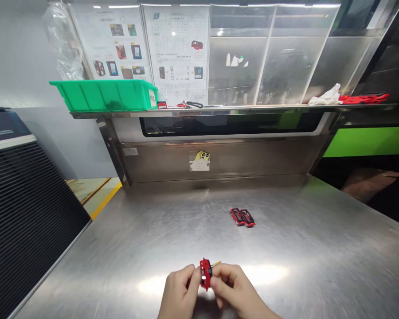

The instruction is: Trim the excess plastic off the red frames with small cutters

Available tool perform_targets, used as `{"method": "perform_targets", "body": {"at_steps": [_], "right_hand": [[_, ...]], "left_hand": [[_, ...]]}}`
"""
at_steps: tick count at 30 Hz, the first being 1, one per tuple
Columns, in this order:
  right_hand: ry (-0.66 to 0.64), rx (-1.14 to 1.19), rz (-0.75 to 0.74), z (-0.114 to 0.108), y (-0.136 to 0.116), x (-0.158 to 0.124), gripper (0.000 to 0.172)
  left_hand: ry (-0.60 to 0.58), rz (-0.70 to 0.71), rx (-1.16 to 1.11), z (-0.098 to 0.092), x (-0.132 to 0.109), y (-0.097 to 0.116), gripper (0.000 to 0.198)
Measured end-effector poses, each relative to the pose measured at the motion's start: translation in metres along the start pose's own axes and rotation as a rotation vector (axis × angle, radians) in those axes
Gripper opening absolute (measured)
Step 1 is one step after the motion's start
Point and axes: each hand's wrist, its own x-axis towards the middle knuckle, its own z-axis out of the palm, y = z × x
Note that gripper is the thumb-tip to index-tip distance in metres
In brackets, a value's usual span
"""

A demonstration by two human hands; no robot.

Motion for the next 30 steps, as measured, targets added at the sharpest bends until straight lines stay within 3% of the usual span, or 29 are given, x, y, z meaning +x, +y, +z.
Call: {"method": "perform_targets", "body": {"at_steps": [3,12,19,24,30], "right_hand": [[0.013,0.089,0.032,-0.003,0.003,0.002,0.058],[0.096,0.292,0.108,-0.003,0.004,0.002,0.052],[0.085,0.291,0.126,-0.003,0.002,0.001,0.055],[0.119,0.154,0.091,-0.002,0.001,0.002,0.057],[0.236,0.060,0.086,-0.004,-0.002,0.003,0.056]], "left_hand": [[0.064,0.089,-0.024,-0.002,-0.004,0.002,0.044],[-0.038,0.311,0.006,-0.001,-0.004,-0.009,0.028],[0.006,0.382,0.016,-0.002,-0.003,-0.010,0.028],[0.021,0.309,-0.068,-0.002,-0.006,-0.005,0.039],[0.026,0.029,-0.209,-0.003,-0.007,0.007,0.050]]}}
